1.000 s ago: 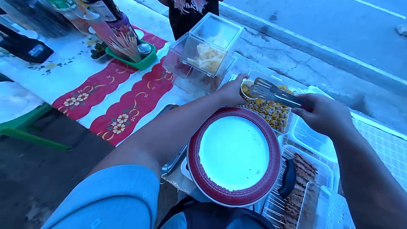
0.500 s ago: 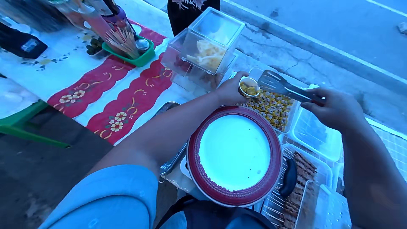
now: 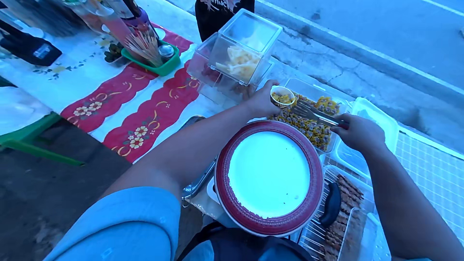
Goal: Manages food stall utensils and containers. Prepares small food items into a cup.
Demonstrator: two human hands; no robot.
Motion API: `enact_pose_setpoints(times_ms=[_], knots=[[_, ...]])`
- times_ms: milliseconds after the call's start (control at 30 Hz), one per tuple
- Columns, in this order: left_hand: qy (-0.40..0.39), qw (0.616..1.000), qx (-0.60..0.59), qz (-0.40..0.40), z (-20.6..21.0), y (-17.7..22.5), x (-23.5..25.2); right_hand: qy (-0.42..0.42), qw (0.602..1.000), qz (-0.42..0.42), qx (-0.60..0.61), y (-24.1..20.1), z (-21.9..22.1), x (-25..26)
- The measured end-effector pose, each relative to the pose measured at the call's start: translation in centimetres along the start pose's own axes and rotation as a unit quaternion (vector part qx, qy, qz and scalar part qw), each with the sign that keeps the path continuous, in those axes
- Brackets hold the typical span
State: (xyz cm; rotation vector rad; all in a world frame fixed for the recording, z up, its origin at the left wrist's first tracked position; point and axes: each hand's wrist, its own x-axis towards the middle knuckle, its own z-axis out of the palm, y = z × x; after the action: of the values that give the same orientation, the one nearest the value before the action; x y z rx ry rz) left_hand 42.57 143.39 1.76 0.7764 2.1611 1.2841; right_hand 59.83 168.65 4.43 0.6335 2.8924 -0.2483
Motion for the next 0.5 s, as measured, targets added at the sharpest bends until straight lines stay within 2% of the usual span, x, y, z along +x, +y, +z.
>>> enact_pose_setpoints(times_ms=[100, 233, 367, 500], knots=[[0.004, 1.000, 0.006, 0.000, 0.1, 0.1, 0.2, 0.008, 1.000, -0.021, 0.003, -0.2, -0.1, -0.8], [-0.007, 0.998, 0.069, -0.003, 0.2, 0.3, 0.1, 0.072, 0.995, -0.064, 0.001, 0.1, -2.1, -2.1], [-0.010, 0.997, 0.077, 0.000, 0.4, 0.5, 0.0, 0.120, 0.989, -0.084, -0.003, 0.2, -4.4, -3.0], [-0.028, 0.998, 0.056, 0.013, 0.8, 1.1, -0.3, 0.122, 0.988, -0.098, 0.004, -1.0, -5.6, -3.3]])
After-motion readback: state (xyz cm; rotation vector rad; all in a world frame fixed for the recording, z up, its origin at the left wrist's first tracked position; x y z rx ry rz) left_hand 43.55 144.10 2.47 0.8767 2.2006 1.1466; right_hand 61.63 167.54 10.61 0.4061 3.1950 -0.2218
